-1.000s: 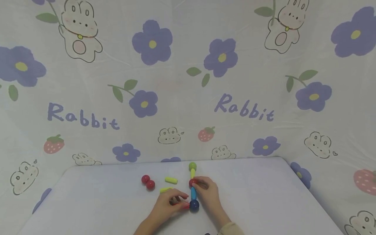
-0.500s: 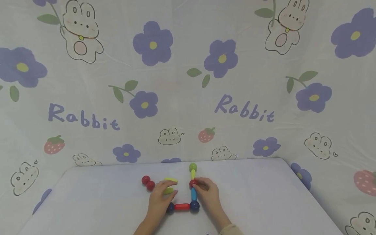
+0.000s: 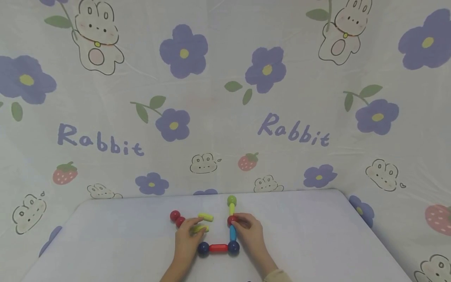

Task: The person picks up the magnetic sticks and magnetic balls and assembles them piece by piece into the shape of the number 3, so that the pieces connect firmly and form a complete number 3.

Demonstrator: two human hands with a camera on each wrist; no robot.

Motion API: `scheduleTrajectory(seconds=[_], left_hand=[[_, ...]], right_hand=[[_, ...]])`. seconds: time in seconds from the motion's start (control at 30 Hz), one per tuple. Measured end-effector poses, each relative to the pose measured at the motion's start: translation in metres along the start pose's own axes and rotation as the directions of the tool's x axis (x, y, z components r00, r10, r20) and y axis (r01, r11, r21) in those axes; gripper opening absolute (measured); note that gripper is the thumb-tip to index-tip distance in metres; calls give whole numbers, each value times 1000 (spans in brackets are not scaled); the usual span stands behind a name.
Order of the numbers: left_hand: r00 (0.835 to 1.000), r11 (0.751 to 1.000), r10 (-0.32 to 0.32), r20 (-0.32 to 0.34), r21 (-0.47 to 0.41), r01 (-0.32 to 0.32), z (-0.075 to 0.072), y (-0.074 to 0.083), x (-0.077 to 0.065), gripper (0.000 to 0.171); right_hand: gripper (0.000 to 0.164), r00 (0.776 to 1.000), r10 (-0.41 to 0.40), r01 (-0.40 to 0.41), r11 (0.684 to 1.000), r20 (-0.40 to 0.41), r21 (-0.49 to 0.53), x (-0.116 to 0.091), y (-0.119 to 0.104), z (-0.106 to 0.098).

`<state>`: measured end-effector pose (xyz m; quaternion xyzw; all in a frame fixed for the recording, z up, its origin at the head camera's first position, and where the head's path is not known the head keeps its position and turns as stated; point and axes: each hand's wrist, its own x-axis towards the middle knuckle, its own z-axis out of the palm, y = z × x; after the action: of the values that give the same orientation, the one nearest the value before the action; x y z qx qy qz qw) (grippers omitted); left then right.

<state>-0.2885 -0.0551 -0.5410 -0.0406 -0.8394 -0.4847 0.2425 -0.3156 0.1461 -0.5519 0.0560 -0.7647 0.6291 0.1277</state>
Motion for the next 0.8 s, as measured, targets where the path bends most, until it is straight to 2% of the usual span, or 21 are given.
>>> scheduleTrajectory(seconds=[0.13,0.23,0.8], left_hand=[[996,996,-82,31,30,81,1,1,0,36],[993,993,-111,42,41,109,1,1,0,37],[994,995,-88,58,61,85,1,-1,0,34]], right_hand=[[28,1000,2,-2,1000,0,8,0,1,0],[28,1000,6,-6,1000,-3,11,0,0,0],[27,999,50,-50,999,-9,-5,0,-3,0]])
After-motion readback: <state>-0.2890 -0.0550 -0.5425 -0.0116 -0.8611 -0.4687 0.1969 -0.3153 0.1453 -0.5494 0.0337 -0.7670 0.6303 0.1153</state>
